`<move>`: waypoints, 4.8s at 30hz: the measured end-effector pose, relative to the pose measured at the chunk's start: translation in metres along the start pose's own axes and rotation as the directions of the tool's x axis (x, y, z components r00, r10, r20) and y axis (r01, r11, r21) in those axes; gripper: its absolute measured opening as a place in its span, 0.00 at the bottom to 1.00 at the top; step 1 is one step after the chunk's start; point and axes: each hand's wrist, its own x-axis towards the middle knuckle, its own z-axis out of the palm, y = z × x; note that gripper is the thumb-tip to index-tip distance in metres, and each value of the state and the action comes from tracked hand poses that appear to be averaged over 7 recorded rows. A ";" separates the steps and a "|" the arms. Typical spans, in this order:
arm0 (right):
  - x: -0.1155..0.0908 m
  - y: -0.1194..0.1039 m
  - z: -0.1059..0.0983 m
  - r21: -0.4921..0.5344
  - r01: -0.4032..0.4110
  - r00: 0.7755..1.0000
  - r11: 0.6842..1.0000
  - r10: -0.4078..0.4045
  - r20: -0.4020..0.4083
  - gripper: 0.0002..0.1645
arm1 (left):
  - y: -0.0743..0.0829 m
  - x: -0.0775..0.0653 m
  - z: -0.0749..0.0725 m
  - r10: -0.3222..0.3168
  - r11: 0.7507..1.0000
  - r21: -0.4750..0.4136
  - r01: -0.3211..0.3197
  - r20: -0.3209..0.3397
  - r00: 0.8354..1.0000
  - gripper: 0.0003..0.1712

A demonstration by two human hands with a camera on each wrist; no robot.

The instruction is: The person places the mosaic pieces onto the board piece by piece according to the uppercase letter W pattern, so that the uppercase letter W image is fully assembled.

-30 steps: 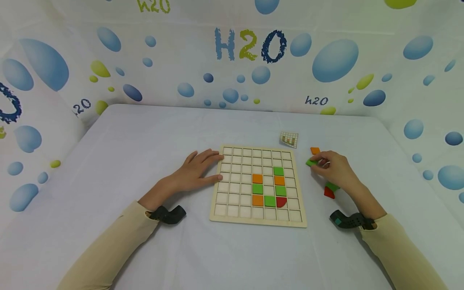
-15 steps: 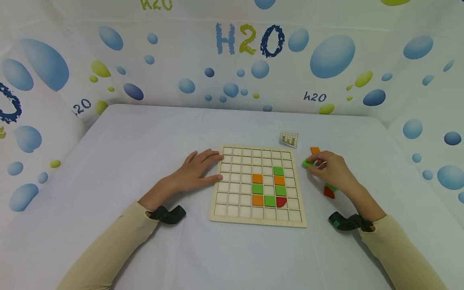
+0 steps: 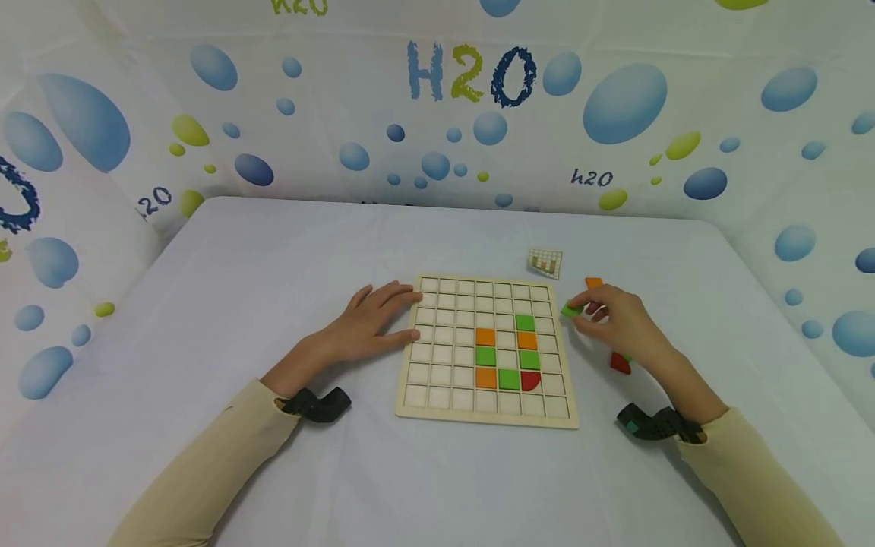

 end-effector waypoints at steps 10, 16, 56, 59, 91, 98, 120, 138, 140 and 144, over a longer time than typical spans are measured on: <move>0.007 -0.017 0.011 -0.010 0.035 0.999 0.999 -0.036 -0.011 0.13 | -0.019 0.010 -0.010 0.031 1.000 0.002 -0.031 0.018 0.999 0.38; 0.010 -0.027 0.017 -0.011 0.034 0.999 0.999 -0.034 -0.018 0.13 | -0.031 0.015 -0.015 0.054 0.999 0.000 -0.054 0.024 0.998 0.37; 0.033 -0.052 0.036 0.045 0.223 0.972 0.974 -0.225 0.061 0.09 | -0.050 0.042 -0.025 0.065 0.998 -0.005 -0.065 0.027 0.998 0.37; 0.034 -0.050 0.033 0.072 0.253 0.963 0.965 -0.259 0.076 0.09 | -0.044 0.043 -0.024 0.048 0.999 -0.010 -0.047 0.025 0.999 0.37; 0.032 -0.071 0.052 0.097 0.365 0.908 0.926 -0.377 0.183 0.08 | -0.041 0.044 -0.028 0.032 0.999 -0.034 -0.030 0.037 0.999 0.36; 0.033 -0.078 0.057 0.100 0.390 0.894 0.915 -0.402 0.196 0.08 | -0.042 0.043 -0.027 0.044 0.998 -0.036 -0.042 0.034 0.998 0.37; 0.039 -0.095 0.072 0.070 0.361 0.887 0.930 -0.365 0.282 0.07 | -0.043 0.041 -0.025 0.036 0.999 -0.024 -0.035 0.033 0.999 0.37; 0.041 -0.103 0.079 0.032 0.356 0.893 0.934 -0.350 0.284 0.07 | -0.043 0.040 -0.026 0.028 0.999 -0.028 -0.026 0.047 0.998 0.37; 0.041 -0.103 0.079 0.038 0.354 0.894 0.935 -0.350 0.282 0.07 | -0.044 0.040 -0.025 0.031 0.999 -0.030 -0.030 0.050 0.998 0.37; 0.040 -0.103 0.079 0.049 0.348 0.895 0.936 -0.347 0.281 0.07 | -0.045 0.039 -0.024 0.041 0.999 -0.026 -0.039 0.048 0.998 0.37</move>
